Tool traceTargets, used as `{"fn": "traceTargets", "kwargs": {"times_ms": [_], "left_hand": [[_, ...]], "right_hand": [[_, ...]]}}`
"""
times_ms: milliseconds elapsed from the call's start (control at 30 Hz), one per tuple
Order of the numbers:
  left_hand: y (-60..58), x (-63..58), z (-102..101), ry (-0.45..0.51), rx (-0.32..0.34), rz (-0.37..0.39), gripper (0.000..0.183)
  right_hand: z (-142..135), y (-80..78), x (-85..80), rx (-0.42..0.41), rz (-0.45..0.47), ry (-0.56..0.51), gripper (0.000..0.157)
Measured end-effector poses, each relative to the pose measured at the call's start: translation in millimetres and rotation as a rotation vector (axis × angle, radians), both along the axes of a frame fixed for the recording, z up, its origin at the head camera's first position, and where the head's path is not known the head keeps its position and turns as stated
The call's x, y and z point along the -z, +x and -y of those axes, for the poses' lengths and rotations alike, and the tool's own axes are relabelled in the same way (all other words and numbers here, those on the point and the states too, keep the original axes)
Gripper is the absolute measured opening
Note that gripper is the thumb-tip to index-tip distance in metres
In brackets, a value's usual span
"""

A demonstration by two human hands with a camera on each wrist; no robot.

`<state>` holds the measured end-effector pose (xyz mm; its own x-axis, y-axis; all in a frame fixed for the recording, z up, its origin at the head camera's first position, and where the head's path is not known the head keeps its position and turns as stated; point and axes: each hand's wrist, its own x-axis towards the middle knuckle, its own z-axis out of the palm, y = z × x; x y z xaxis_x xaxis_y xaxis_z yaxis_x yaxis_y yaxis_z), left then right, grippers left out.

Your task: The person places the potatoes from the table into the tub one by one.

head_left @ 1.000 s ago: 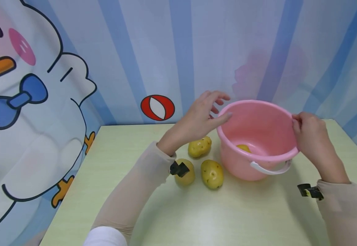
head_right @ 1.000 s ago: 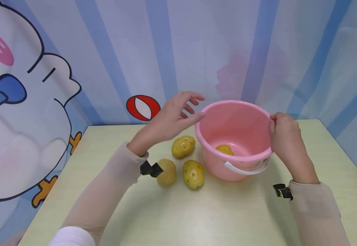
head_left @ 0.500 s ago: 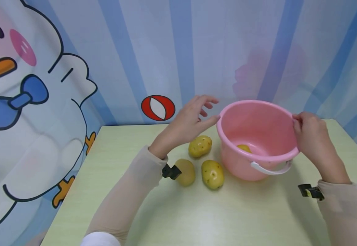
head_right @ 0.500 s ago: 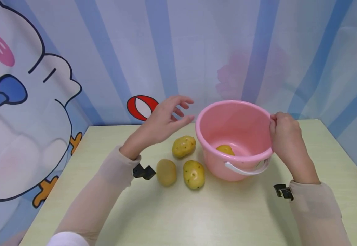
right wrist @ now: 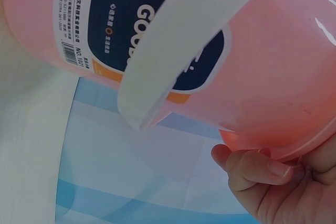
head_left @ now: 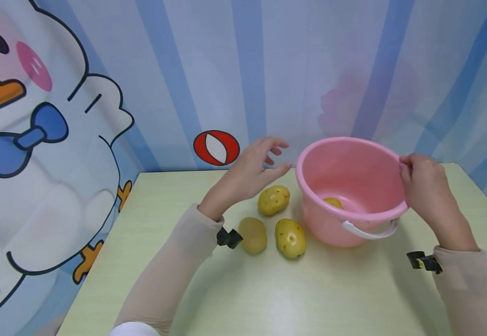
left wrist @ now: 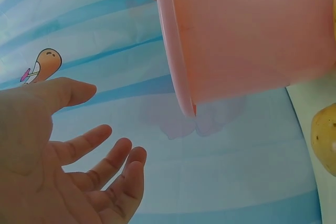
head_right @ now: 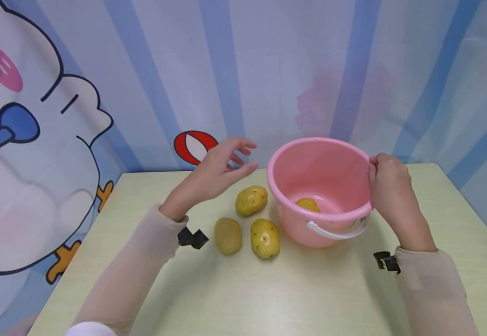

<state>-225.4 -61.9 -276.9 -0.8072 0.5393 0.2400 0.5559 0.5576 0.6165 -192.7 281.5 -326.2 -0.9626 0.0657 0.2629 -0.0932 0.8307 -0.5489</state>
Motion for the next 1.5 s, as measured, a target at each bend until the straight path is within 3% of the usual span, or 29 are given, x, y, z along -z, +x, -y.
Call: {"fn": "traceTargets", "kwargs": {"times_ms": [533, 733, 1033, 1500], "left_hand": [[0.4, 13.6, 12, -0.054, -0.04, 0.018, 0.046], [-0.3, 19.2, 13, -0.083, -0.049, 0.061, 0.048], [0.4, 35.8, 18, -0.164, -0.055, 0.137, 0.054], [1.6, 59.4, 26, -0.22, -0.076, 0.188, 0.056]], "right_hand": [[-1, 0.2, -0.9, -0.008, -0.017, 0.01, 0.039], [-1, 0.6, -2.6, -0.004, -0.01, 0.01, 0.04], [-2, 0.4, -2.3, -0.009, 0.0, 0.009, 0.04], [-1, -0.4, 0.2, -0.011, 0.009, -0.001, 0.041]]}}
